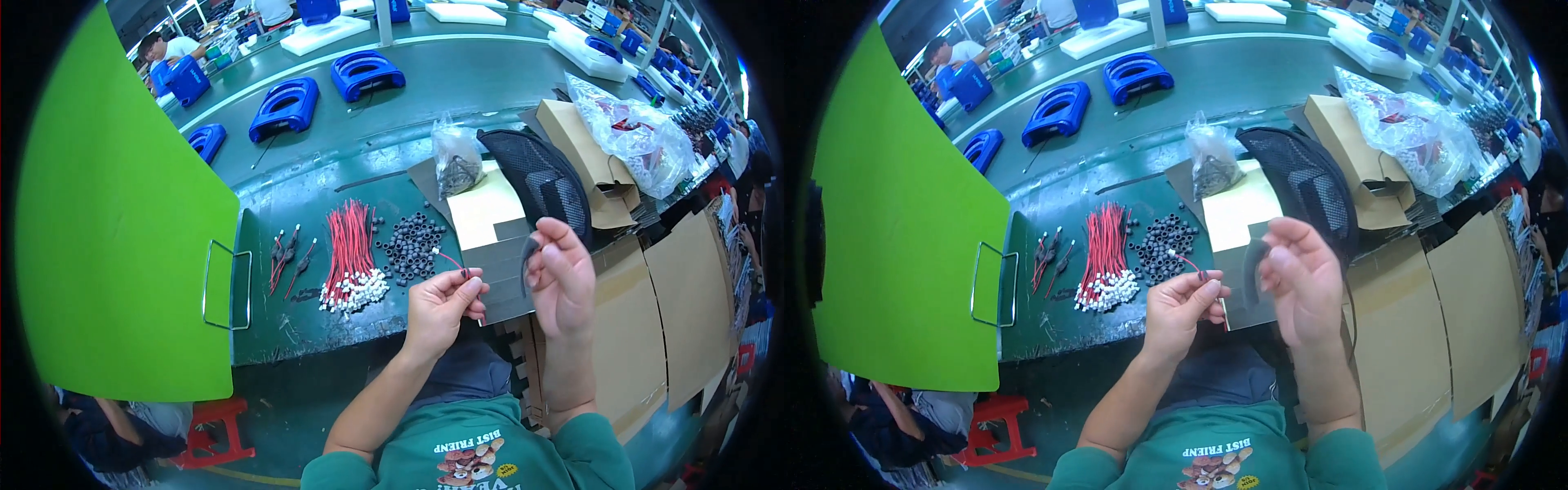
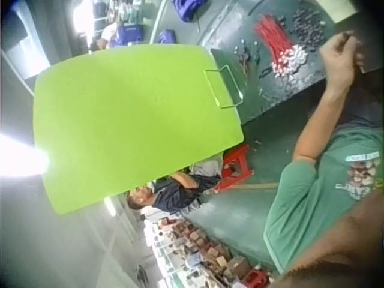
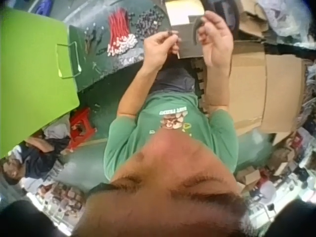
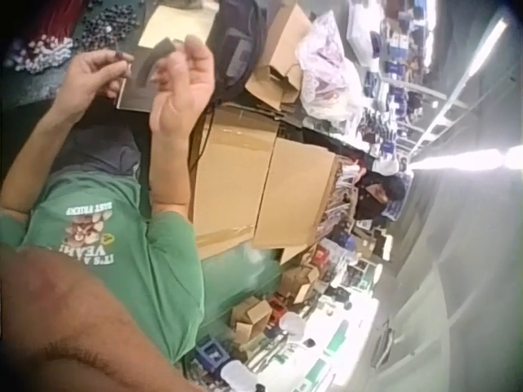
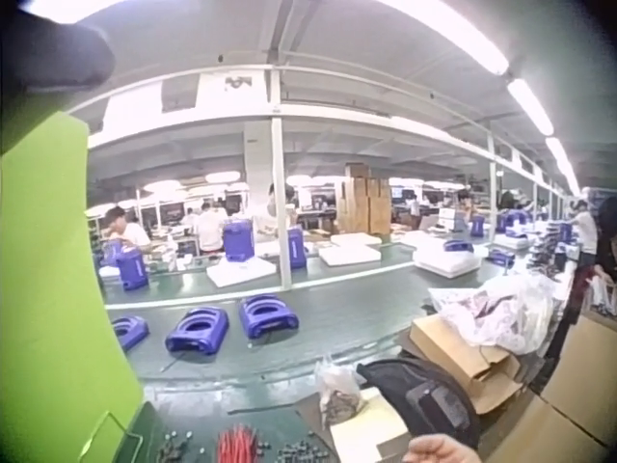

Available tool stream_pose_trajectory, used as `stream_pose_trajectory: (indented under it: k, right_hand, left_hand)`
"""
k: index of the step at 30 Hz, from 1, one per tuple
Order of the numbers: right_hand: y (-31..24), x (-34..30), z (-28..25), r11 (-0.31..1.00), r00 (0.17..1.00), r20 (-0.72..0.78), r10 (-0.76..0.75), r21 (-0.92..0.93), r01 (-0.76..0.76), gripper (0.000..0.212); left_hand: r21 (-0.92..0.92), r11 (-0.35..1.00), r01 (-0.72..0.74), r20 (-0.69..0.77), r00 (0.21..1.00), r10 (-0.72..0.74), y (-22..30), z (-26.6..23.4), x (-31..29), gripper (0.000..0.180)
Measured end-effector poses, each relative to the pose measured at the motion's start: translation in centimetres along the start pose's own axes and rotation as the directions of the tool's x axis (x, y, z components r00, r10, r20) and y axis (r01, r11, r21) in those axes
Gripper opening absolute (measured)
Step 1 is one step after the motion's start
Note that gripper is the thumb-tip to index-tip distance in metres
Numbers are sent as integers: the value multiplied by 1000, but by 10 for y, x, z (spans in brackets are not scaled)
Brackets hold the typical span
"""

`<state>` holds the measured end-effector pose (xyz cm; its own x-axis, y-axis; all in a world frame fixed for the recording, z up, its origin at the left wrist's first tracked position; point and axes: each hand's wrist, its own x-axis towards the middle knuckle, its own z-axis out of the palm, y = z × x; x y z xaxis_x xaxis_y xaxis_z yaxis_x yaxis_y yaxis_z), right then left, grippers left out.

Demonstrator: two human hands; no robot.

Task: The person assembles small electronic wire harnesses by hand, attaching connectors and rubber sleeves to them.

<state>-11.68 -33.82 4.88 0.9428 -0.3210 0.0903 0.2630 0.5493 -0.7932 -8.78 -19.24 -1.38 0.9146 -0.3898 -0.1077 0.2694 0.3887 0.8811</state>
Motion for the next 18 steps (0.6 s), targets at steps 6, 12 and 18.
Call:
stream_pose_trajectory:
  k: [6, 12, 18]
  right_hand:
    - [21, -10, -2, 997, 999, -21, -29, -67, 27, 45]
    - [35, -11, 5, 995, 997, -54, -51, -83, 46, 52]
    - [57, -10, 14, 983, 990, -66, -128, -138, 118, 52]
  left_hand:
    - [-109, 993, -52, -45, 998, 47, -1, -2, -10, 18]
    - [-134, 976, -170, -129, 980, 153, -6, -1, -14, 14]
    - [-114, 961, -252, -157, 960, 233, -10, 3, -15, 17]
